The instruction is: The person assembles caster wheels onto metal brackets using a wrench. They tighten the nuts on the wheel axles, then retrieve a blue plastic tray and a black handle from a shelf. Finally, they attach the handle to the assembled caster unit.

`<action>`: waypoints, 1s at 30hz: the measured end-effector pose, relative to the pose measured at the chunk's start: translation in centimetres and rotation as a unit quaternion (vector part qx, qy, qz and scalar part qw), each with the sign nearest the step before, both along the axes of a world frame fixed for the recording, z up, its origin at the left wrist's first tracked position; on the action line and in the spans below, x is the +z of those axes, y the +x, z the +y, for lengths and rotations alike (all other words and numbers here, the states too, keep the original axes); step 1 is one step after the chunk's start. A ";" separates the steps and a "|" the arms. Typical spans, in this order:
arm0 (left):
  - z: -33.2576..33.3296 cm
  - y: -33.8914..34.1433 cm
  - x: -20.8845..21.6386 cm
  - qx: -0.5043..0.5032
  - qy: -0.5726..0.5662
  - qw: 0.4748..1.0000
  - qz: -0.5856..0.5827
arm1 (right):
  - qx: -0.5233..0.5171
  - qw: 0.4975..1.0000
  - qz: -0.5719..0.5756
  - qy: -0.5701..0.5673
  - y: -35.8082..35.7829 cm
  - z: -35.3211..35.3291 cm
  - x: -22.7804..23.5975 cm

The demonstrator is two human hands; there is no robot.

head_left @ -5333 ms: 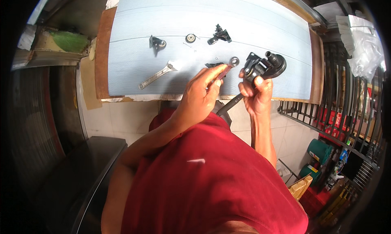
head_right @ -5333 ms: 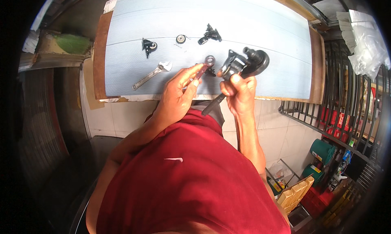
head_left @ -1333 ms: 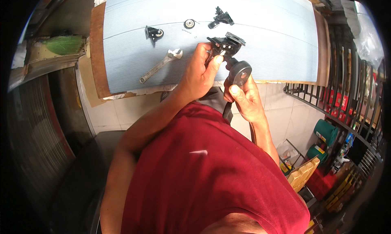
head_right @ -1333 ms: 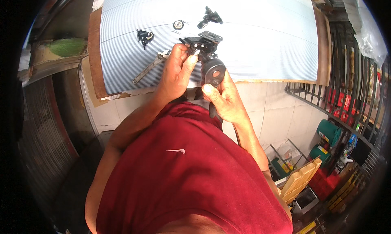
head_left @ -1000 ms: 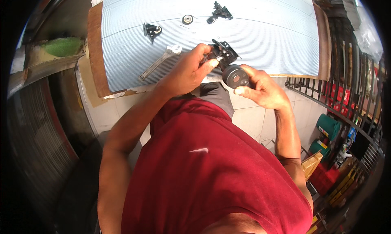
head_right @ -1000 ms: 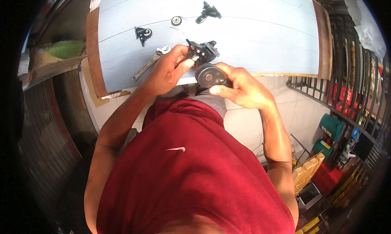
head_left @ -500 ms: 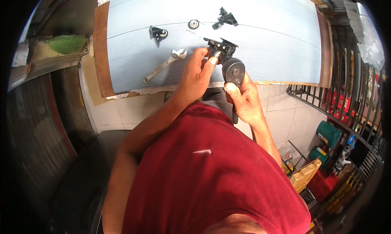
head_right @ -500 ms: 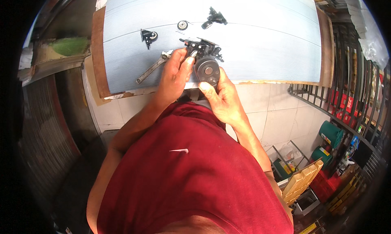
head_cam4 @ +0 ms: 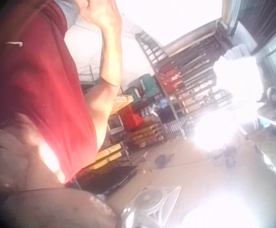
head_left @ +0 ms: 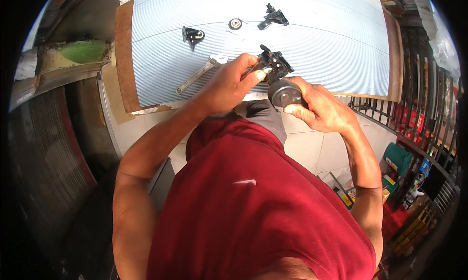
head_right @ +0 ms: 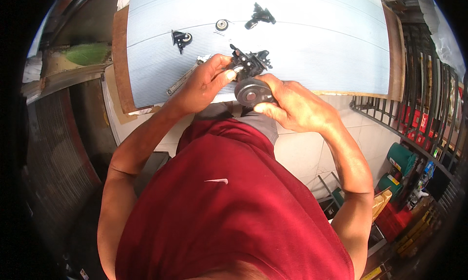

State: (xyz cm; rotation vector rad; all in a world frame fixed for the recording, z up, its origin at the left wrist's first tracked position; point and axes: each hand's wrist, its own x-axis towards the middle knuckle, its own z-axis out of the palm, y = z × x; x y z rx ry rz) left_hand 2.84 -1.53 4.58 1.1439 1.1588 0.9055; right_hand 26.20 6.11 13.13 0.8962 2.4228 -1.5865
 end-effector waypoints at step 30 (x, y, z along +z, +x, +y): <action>-0.8 0.5 -1.5 0.064 -0.067 0.992 -0.084 | -0.270 0.905 0.213 -0.250 -1.0 -3.3 -4.6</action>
